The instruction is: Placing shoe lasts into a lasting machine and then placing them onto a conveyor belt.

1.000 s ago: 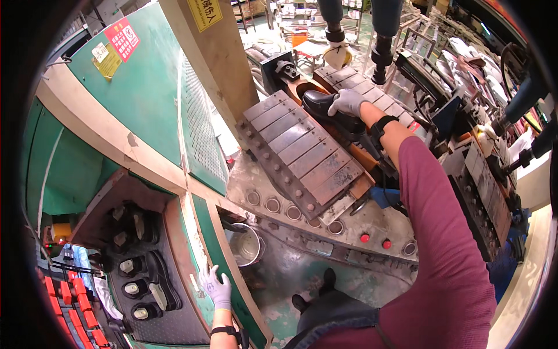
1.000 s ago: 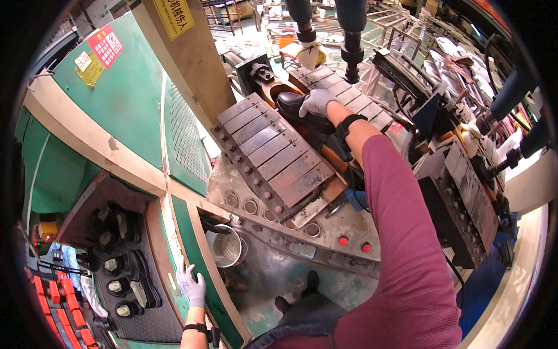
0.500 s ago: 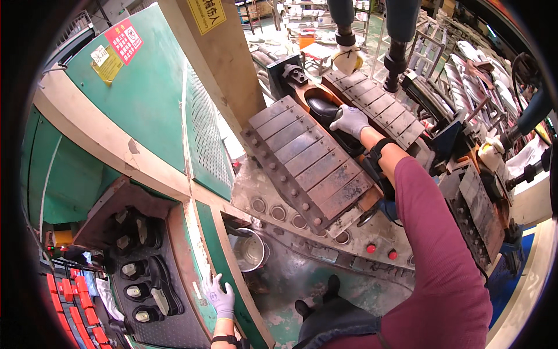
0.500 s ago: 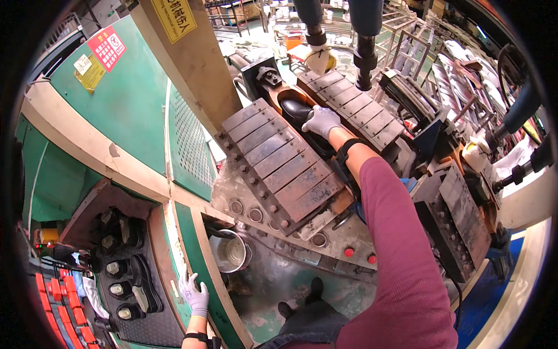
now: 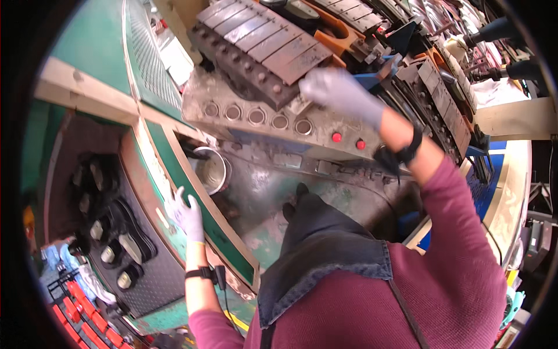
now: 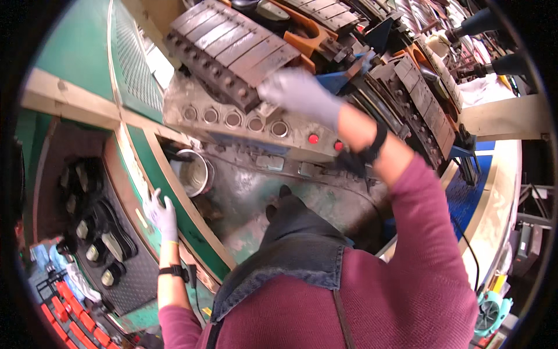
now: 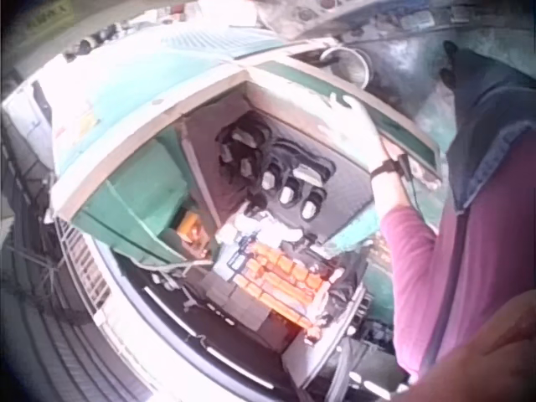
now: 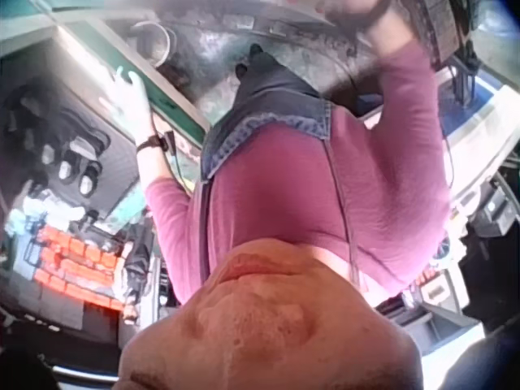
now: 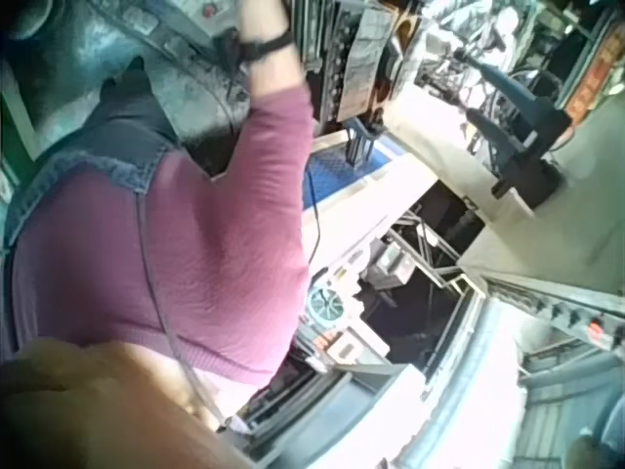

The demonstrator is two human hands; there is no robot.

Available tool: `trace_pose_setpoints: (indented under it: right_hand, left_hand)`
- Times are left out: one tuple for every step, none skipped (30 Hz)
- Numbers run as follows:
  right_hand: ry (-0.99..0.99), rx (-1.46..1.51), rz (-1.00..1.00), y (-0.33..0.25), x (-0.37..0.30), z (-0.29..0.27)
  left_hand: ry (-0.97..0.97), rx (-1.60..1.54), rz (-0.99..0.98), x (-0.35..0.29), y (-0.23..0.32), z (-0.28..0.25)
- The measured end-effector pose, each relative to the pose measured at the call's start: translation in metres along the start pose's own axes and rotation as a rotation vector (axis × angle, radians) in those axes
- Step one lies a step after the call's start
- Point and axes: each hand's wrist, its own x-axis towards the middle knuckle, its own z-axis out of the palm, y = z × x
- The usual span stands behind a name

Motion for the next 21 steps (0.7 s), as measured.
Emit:
trace_pose_setpoints:
  right_hand:
    - [-0.141, -0.066, 0.154, 0.015, -0.048, 0.035]
    - [-0.282, -0.044, 0.246, 0.010, -0.096, 0.052]
    - [-0.336, 0.064, 0.486, 0.003, -0.141, 0.069]
    - [-0.400, 0.063, 0.514, 0.013, -0.180, 0.089]
    - [-0.414, -0.029, 0.413, 0.035, -0.225, 0.113]
    - [-0.426, -0.120, 0.315, 0.050, -0.267, 0.133]
    - [-0.504, -0.019, 0.519, 0.048, -0.291, 0.141]
    - [-0.565, 0.076, 0.728, 0.049, -0.315, 0.147]
    - [-0.526, -0.170, 0.501, 0.066, -0.357, 0.160]
    - [-0.509, -0.017, 0.702, 0.086, -0.392, 0.176]
    - [-0.590, 0.119, 0.867, 0.075, -0.395, 0.174]
    - [-0.544, 0.128, 1.031, 0.074, -0.419, 0.178]
    - [-0.578, -0.103, 0.793, 0.085, -0.462, 0.187]
    - [-0.608, -0.333, 0.547, 0.097, -0.482, 0.194]
    - [-0.614, -0.122, 0.848, 0.083, -0.473, 0.188]
    - [-0.607, 0.105, 1.141, 0.072, -0.474, 0.180]
    - [-0.570, 0.110, 1.145, 0.068, -0.477, 0.175]
    - [-0.580, 0.088, 1.105, 0.066, -0.490, 0.172]
    - [-0.592, 0.066, 1.063, 0.064, -0.499, 0.171]
    - [-0.563, 0.074, 1.061, 0.062, -0.507, 0.174]
    - [-0.597, 0.053, 1.072, 0.058, -0.509, 0.175]
  left_hand:
    - [0.010, -0.026, 0.011, 0.009, 0.013, 0.003]
    - [0.015, -0.043, 0.025, 0.011, 0.017, -0.001]
    - [0.020, -0.074, 0.038, 0.010, 0.018, 0.011]
    - [0.037, -0.084, 0.051, 0.012, 0.017, 0.015]
    - [0.023, -0.084, 0.057, 0.013, 0.018, 0.012]
    - [0.027, -0.084, 0.061, 0.007, 0.014, 0.009]
    - [0.012, -0.063, 0.024, -0.001, 0.008, 0.007]
    - [0.007, -0.057, -0.005, -0.001, 0.008, 0.009]
    - [-0.012, -0.049, -0.029, -0.003, 0.016, 0.004]
    - [0.077, -0.056, 0.030, -0.004, 0.014, 0.009]
    - [0.174, 0.007, 0.079, -0.008, 0.004, 0.011]
    - [0.098, -0.034, 0.050, -0.007, 0.008, 0.007]
    - [0.069, -0.075, 0.033, -0.004, 0.014, 0.006]
    - [0.098, -0.072, 0.041, -0.004, 0.013, 0.005]
    - [0.112, -0.036, 0.032, -0.011, 0.003, 0.007]
    - [0.126, -0.008, 0.024, -0.016, -0.002, 0.007]
    - [0.150, -0.023, 0.046, -0.015, 0.000, 0.008]
    - [0.142, -0.036, 0.047, -0.014, 0.003, 0.007]
    - [0.135, -0.044, 0.046, -0.012, 0.004, 0.007]
    - [0.156, -0.050, 0.065, -0.012, 0.003, 0.007]
    - [0.125, -0.060, 0.047, -0.012, 0.002, 0.007]
